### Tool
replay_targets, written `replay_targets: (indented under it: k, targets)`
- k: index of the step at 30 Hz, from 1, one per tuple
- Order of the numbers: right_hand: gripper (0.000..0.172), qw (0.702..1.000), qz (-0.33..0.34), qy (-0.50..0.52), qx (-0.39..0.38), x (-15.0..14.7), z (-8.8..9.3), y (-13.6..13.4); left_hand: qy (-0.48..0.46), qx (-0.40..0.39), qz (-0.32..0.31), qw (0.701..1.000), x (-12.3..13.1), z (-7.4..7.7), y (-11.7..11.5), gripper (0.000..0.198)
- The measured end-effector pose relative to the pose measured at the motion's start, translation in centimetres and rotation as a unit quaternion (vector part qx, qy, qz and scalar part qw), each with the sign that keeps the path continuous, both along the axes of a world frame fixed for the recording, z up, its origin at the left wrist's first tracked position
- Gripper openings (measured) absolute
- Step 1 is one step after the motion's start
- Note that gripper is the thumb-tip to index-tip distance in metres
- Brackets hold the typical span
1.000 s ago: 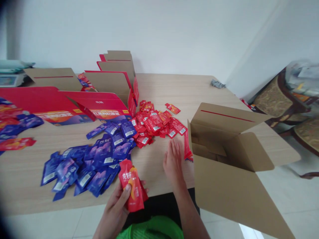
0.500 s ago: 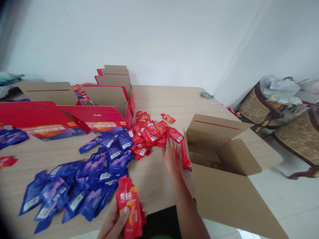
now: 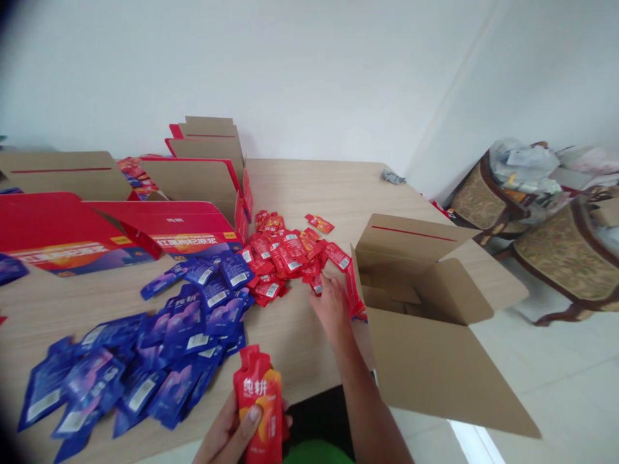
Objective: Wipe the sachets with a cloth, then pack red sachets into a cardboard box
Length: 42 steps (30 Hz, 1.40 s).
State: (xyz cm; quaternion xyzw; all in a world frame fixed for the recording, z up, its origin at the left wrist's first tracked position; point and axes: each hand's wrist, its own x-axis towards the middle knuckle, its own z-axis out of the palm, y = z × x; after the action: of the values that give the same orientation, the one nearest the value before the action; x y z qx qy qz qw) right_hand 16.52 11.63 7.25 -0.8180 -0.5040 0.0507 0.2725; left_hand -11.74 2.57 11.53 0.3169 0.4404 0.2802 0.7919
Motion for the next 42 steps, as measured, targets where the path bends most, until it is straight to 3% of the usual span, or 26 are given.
replay_targets:
  k: [8,12,14,17,19,24,27,30,36,42]
  targets:
    - [0.025,0.992,0.049,0.117,0.002,-1.1,4.6,-2.9,-0.022,0.002,-0.017,1.0,0.3,1.1,0.1,0.064]
    - [0.039,0.974,0.05,0.22,0.019,-2.2,4.3,-5.3,-0.036,-0.007,-0.007,0.999,0.5,1.3,0.4,0.065]
    - [0.047,0.943,0.024,0.326,0.058,-3.1,3.2,-7.0,-0.048,-0.015,0.0,0.999,0.6,1.1,0.6,0.067]
    - [0.052,0.863,-0.046,0.489,0.118,-4.6,1.3,-9.9,-0.069,-0.028,0.014,0.997,1.0,0.5,0.9,0.064]
    - [0.053,0.825,-0.08,0.543,0.134,-5.6,0.5,-11.7,-0.076,-0.033,0.036,0.996,1.3,0.1,1.1,0.061]
    - [0.049,0.786,-0.108,0.587,0.163,-7.8,0.8,-14.9,-0.085,-0.047,0.09,0.991,2.3,-1.1,1.3,0.062]
    - [0.05,0.799,-0.084,0.579,0.142,-9.1,1.8,-15.8,-0.1,-0.033,0.108,0.989,3.1,-1.8,1.3,0.058]
    - [0.049,0.839,-0.038,0.535,0.093,-10.0,2.4,-16.4,-0.104,-0.026,0.115,0.988,3.7,-2.4,1.3,0.057]
    - [0.039,0.895,0.046,0.438,0.071,-10.1,1.6,-16.6,-0.097,-0.034,0.157,0.982,4.5,-3.1,1.1,0.067]
    - [0.039,0.941,0.069,0.328,0.05,-9.5,1.6,-16.2,-0.093,-0.057,0.179,0.978,5.2,-3.0,1.2,0.065]
